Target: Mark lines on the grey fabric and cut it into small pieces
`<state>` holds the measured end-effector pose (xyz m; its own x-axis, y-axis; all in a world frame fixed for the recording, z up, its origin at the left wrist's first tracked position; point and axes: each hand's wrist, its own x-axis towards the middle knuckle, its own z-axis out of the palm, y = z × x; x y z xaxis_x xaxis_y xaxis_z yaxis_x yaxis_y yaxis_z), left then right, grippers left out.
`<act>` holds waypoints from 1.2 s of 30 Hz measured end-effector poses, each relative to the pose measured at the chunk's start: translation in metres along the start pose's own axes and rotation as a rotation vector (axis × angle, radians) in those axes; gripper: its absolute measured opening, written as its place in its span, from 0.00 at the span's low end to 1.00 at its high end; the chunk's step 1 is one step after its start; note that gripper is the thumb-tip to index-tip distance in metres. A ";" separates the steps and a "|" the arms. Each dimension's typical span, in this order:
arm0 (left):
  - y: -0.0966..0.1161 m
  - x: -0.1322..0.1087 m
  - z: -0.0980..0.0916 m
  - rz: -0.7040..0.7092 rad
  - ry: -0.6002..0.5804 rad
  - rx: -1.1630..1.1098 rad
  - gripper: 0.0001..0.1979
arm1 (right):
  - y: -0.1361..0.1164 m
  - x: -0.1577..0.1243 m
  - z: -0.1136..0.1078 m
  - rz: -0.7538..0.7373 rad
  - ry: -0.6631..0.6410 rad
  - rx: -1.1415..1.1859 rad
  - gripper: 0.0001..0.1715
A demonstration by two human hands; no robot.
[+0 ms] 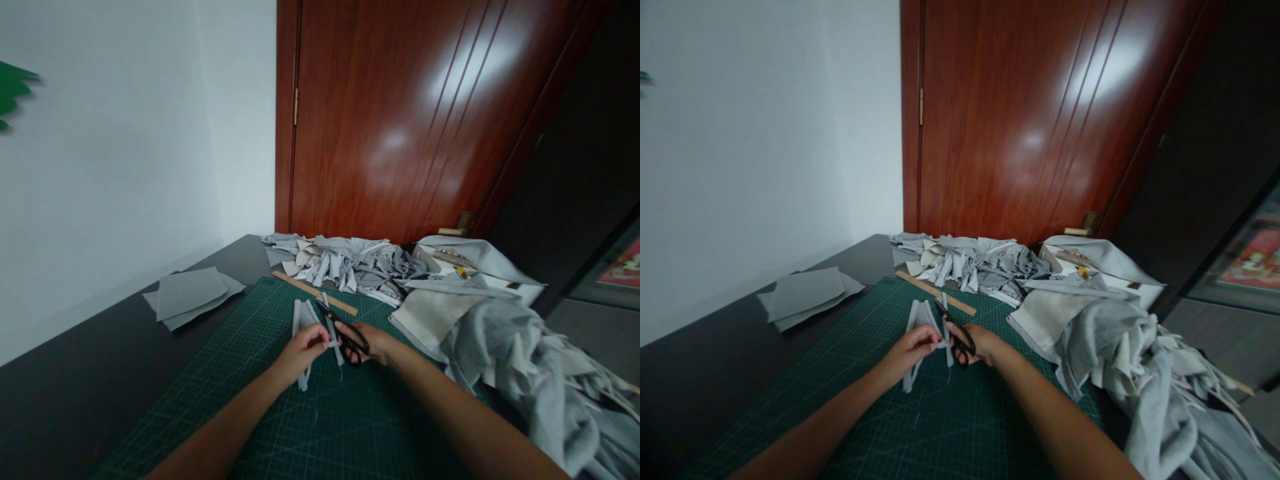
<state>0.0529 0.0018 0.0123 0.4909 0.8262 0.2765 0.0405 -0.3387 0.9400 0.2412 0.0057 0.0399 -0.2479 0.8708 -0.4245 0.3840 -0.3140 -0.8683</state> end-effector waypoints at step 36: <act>0.017 -0.006 0.006 0.183 -0.312 0.750 0.17 | 0.060 -0.094 -0.053 -0.125 0.400 0.204 0.32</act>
<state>0.0561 -0.0123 0.0256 0.7602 0.6037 0.2401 0.4514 -0.7566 0.4730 0.3346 -0.0750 0.0412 0.0971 0.9716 -0.2158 0.1807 -0.2304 -0.9562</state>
